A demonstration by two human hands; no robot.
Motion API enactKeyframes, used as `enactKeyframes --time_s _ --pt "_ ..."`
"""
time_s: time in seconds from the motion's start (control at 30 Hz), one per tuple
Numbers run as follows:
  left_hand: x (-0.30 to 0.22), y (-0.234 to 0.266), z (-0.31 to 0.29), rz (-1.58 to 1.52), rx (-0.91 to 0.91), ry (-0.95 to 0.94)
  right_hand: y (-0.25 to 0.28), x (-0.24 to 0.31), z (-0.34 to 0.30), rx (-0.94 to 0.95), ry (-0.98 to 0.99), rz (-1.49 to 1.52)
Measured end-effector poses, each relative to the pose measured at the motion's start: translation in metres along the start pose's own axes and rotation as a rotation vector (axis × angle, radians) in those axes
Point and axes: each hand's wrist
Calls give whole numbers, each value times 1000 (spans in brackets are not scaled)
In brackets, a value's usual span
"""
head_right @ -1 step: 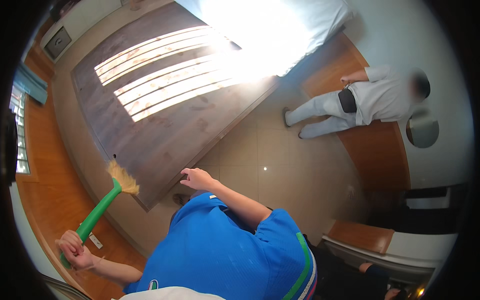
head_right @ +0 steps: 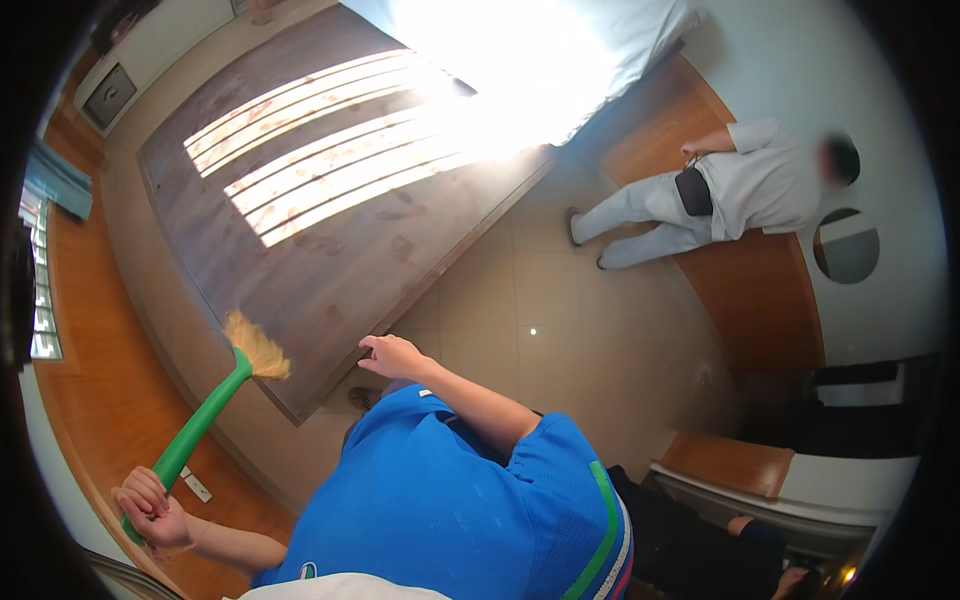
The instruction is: The person sweeps the tiled floor with a green broom, moving around a bed and a white cabinet. They briefly lift a mattress cover and later open and close a cabinet drawer while continuing to sweep.
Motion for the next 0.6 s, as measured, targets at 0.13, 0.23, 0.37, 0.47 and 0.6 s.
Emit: enactKeyframes --time_s 0.13,0.23,0.37,0.47,0.6 --pt "44 -44 3 -101 80 85 -7 -2 15 -40 65 17" --pt "119 -83 -18 6 150 134 -11 -16 13 -43 8 49" --pt "156 -96 -26 175 224 237 5 -48 -2 -24 -32 -37" --pt "147 -95 -10 316 239 161 16 -79 -16 -25 -113 -103" --pt "140 -98 1 643 348 65 35 -93 -35 -97 -244 -96"
Point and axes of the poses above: each hand's wrist, its own z-axis towards the middle knuckle, its own y-axis out of the back of the hand, x = y × z, and after that the axes turned 15 degrees about -x, right-handed
